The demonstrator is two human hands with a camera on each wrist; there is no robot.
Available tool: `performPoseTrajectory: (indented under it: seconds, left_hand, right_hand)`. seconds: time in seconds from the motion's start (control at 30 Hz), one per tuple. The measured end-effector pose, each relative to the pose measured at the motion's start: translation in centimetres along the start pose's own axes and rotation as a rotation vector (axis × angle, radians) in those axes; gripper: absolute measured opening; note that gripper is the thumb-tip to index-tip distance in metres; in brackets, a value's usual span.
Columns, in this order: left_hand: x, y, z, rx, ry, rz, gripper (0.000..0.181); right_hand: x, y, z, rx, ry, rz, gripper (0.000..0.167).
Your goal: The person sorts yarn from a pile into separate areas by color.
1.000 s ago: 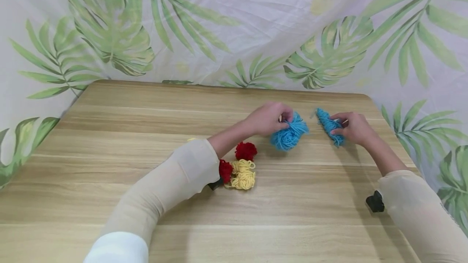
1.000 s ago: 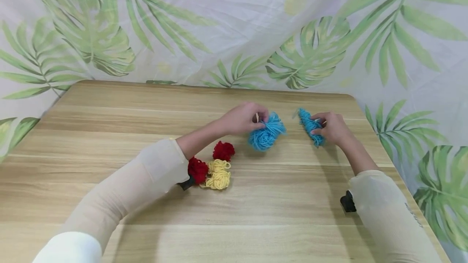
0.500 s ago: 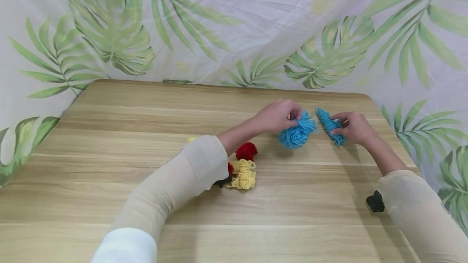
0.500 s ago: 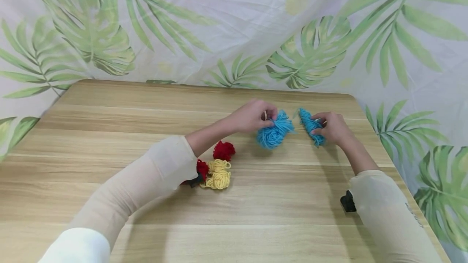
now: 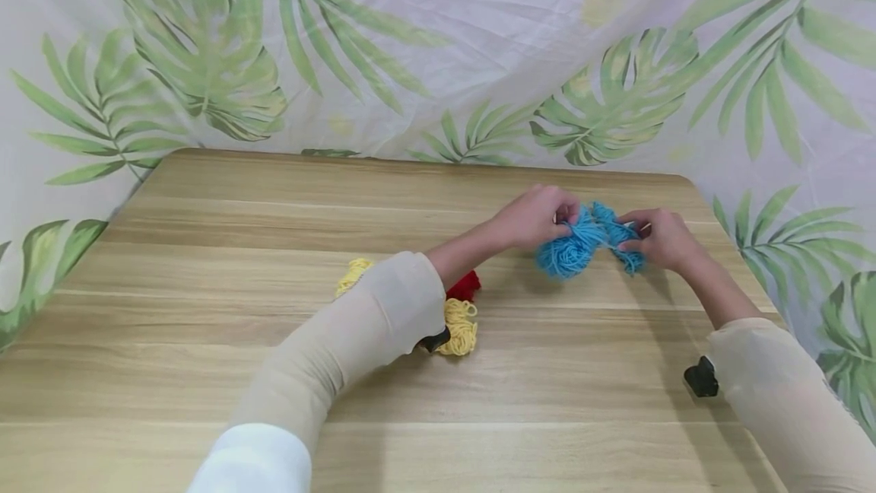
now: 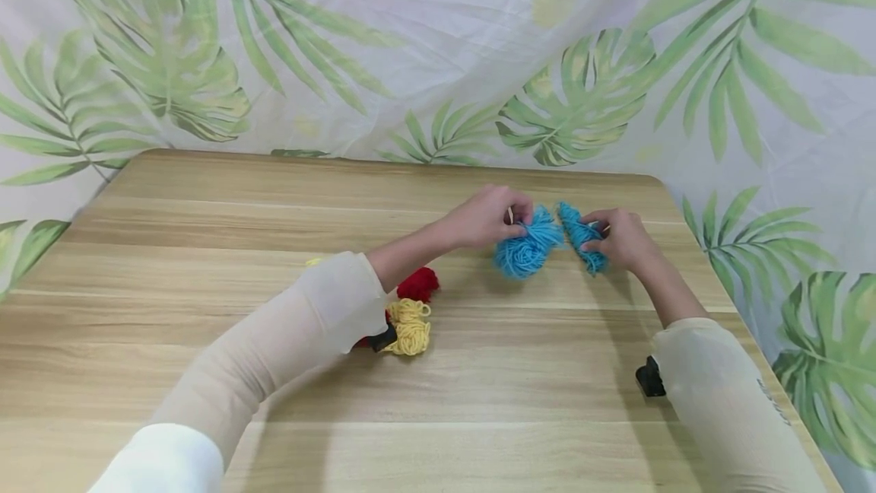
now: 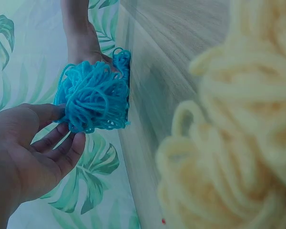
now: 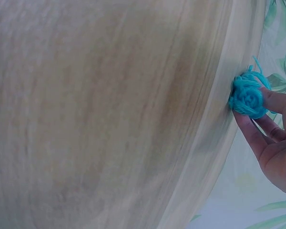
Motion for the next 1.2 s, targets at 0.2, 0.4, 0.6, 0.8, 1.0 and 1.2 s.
performPoseTrajectory:
  seconds: [0.2, 0.4, 0.6, 0.8, 1.0, 1.2]
  left_hand:
    - [-0.1, 0.5, 0.5, -0.008, -0.006, -0.037, 0.007]
    - [-0.2, 1.2, 0.8, -0.001, -0.01, -0.073, 0.006]
    - [-0.1, 1.9, 1.2, 0.012, -0.015, -0.096, 0.003]
    - [-0.1, 2.7, 1.7, 0.032, -0.011, -0.111, 0.011]
    - [-0.5, 3.2, 2.1, 0.043, -0.019, -0.097, 0.012]
    - [-0.6, 3.5, 2.4, 0.058, -0.049, -0.114, 0.016]
  right_hand:
    - [-0.1, 0.1, 0.1, 0.005, 0.005, -0.001, 0.041]
    - [-0.1, 0.1, 0.1, 0.004, 0.005, 0.003, 0.041]
    - [-0.1, 0.1, 0.1, -0.009, 0.002, -0.009, 0.04]
    - [-0.1, 0.1, 0.0, -0.011, 0.005, -0.009, 0.04]
    - [-0.2, -0.1, -0.1, -0.003, 0.006, 0.021, 0.041]
    - [-0.2, 0.0, 0.0, 0.009, 0.005, 0.042, 0.043]
Point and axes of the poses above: each hand's wrist, its own y-axis towards the middle knuckle, its own z-axis out of the palm, x = y × z, the point moved 4 cm from there along y, towards the middle knuckle, and after that the axes turned 15 degrees about y, right-handed, at the moved point
